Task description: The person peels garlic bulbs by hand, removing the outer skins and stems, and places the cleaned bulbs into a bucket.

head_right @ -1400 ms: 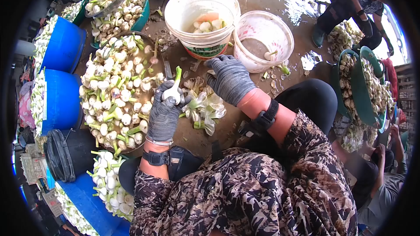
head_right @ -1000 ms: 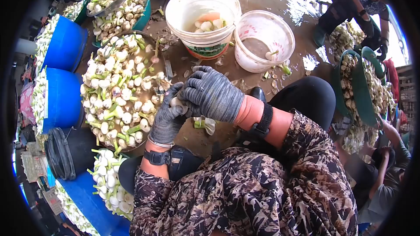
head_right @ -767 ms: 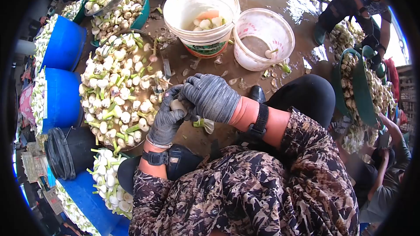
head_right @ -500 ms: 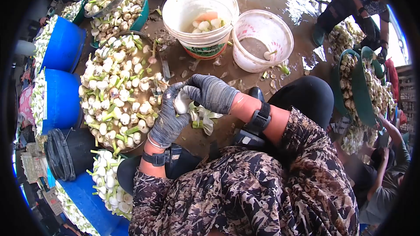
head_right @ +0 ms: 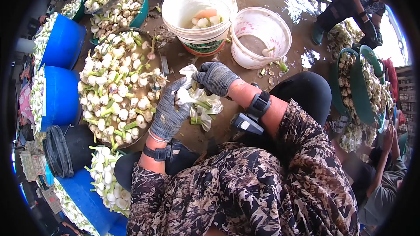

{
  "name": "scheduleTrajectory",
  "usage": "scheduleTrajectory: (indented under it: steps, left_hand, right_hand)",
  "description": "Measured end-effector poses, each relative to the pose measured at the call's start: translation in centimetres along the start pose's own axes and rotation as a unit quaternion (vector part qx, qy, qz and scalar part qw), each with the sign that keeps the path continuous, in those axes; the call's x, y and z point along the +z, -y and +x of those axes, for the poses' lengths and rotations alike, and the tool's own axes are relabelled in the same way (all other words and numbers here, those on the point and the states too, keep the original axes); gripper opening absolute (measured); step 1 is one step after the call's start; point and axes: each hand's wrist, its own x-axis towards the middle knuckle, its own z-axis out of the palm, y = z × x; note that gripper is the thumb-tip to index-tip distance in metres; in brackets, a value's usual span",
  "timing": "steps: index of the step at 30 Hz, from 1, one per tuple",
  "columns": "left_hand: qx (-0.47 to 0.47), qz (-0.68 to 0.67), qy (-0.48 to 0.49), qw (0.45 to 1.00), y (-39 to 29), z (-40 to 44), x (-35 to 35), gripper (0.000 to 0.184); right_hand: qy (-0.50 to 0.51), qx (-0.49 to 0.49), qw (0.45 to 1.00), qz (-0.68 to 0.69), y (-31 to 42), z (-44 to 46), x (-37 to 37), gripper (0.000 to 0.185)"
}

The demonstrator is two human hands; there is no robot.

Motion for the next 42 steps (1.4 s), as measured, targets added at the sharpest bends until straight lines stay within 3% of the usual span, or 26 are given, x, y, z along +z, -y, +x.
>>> scheduleTrajectory:
  steps: [1, 3, 4, 7, 8, 9, 10, 11, 12, 13, 15, 16, 17, 18, 20, 21, 22, 24, 27, 30, 33, 36, 38, 39, 41, 42]
  left_hand:
    - [0.002, 0.001, -0.002, 1.0, 0.0, -0.2, 0.0, 0.04]
    - [-0.101, -0.119, 0.005, 0.988, 0.8, -0.5, 0.0, 0.033]
    - [-0.16, -0.341, -0.059, 0.924, 1.4, -0.7, 0.5, 0.026]
    - [-0.186, -0.382, -0.123, 0.897, 2.9, -0.2, -1.5, 0.02]
    - [-0.185, -0.362, -0.137, 0.903, 2.7, -0.1, -1.7, 0.023]
    - [-0.206, -0.314, -0.141, 0.916, 2.0, 0.0, -1.7, 0.023]
    - [-0.181, -0.259, -0.146, 0.938, 2.5, 0.1, -1.2, 0.024]
    - [-0.199, -0.275, -0.148, 0.929, 2.6, -0.1, -0.4, 0.028]
    - [-0.217, -0.291, -0.151, 0.92, 2.1, -0.1, 0.3, 0.034]
    - [-0.234, -0.307, -0.155, 0.909, 1.7, -0.1, 1.1, 0.04]
    - [-0.283, -0.306, -0.094, 0.904, 2.1, 0.5, 0.6, 0.033]
    - [-0.052, -0.022, -0.092, 0.994, 3.3, 0.8, 0.4, 0.025]
    - [-0.054, -0.023, -0.096, 0.994, 4.2, 0.6, 0.4, 0.025]
    - [-0.171, -0.114, -0.099, 0.974, 4.0, 0.6, 0.1, 0.023]
    - [-0.285, -0.209, -0.106, 0.93, 3.4, 0.5, -1.2, 0.022]
    - [-0.296, -0.327, -0.152, 0.885, 3.1, 0.3, -2.0, 0.026]
    - [-0.301, -0.439, -0.193, 0.824, 2.7, 0.3, -2.8, 0.03]
    - [-0.226, -0.436, -0.313, 0.813, 2.0, 0.7, -4.3, 0.036]
    - [-0.111, -0.508, -0.367, 0.772, 3.0, -0.3, -7.9, 0.035]
    - [-0.1, -0.535, -0.422, 0.726, 2.9, -1.1, -10.7, 0.031]
    - [-0.085, -0.541, -0.445, 0.709, 2.6, -1.8, -11.8, 0.029]
    - [-0.094, -0.518, -0.448, 0.723, 2.8, -2.0, -11.3, 0.03]
    - [-0.094, -0.512, -0.45, 0.726, 2.8, -1.9, -11.2, 0.03]
    - [-0.095, -0.507, -0.449, 0.73, 2.7, -1.7, -11.0, 0.03]
    - [-0.091, -0.518, -0.444, 0.725, 3.0, -1.4, -10.7, 0.026]
    - [-0.139, -0.496, -0.453, 0.727, 3.2, -1.1, -10.6, 0.023]
  right_hand:
    - [0.03, 0.025, 0.999, -0.027, 0.4, -0.1, -0.3, 0.032]
    - [-0.004, -0.121, 0.949, -0.29, -1.9, 1.0, 0.2, 0.032]
    - [0.02, -0.093, 0.901, -0.423, -2.3, 1.0, 0.5, 0.036]
    - [0.107, -0.038, 0.88, -0.461, -2.5, -1.1, 1.0, 0.043]
    - [0.044, -0.061, 0.885, -0.459, -1.7, -2.0, 1.4, 0.049]
    - [0.05, -0.068, 0.88, -0.467, -1.4, -1.9, 1.5, 0.049]
    - [0.042, -0.144, 0.948, -0.28, -1.3, -1.8, 1.4, 0.051]
    - [0.036, -0.207, 0.975, -0.078, -1.1, -1.8, 1.6, 0.055]
    - [0.047, -0.235, 0.971, 0.022, 0.5, -2.7, 1.9, 0.037]
    - [0.051, -0.236, 0.97, 0.016, 1.0, -2.8, 1.8, 0.037]
    - [-0.087, -0.303, 0.932, -0.177, 1.2, -2.8, 1.4, 0.018]
    - [-0.136, -0.317, 0.931, -0.116, 1.3, -2.5, 0.9, 0.011]
    - [-0.195, -0.313, 0.921, -0.125, 1.8, -2.5, -0.6, 0.009]
    - [-0.285, -0.284, 0.902, -0.154, 2.1, -2.5, -2.3, 0.009]
    - [-0.367, -0.16, 0.859, -0.32, 1.1, -1.3, -8.1, 0.015]
    - [-0.345, -0.044, 0.887, -0.302, -0.2, -0.2, -10.5, 0.021]
    - [-0.349, -0.113, 0.889, -0.274, -0.8, 1.1, -9.9, 0.024]
    - [-0.325, -0.16, 0.855, -0.371, -0.7, 2.8, -7.4, 0.035]
    - [-0.083, -0.304, 0.914, -0.255, 1.0, 7.5, 1.8, 0.049]
    - [-0.008, -0.257, 0.845, -0.468, 3.9, 10.2, 9.9, 0.072]
    - [0.107, -0.201, 0.828, -0.512, 2.5, 17.2, 13.6, 0.042]
    - [0.078, -0.224, 0.854, -0.462, 2.5, 18.2, 13.1, 0.019]
    - [0.036, -0.248, 0.867, -0.431, 2.6, 18.2, 12.9, 0.017]
    - [-0.01, -0.269, 0.878, -0.397, 2.1, 18.5, 12.3, 0.016]
    - [-0.05, -0.453, 0.796, -0.397, 1.1, 19.0, 11.3, 0.016]
    - [0.0, -0.295, 0.94, -0.173, 2.6, 17.6, 10.5, 0.018]
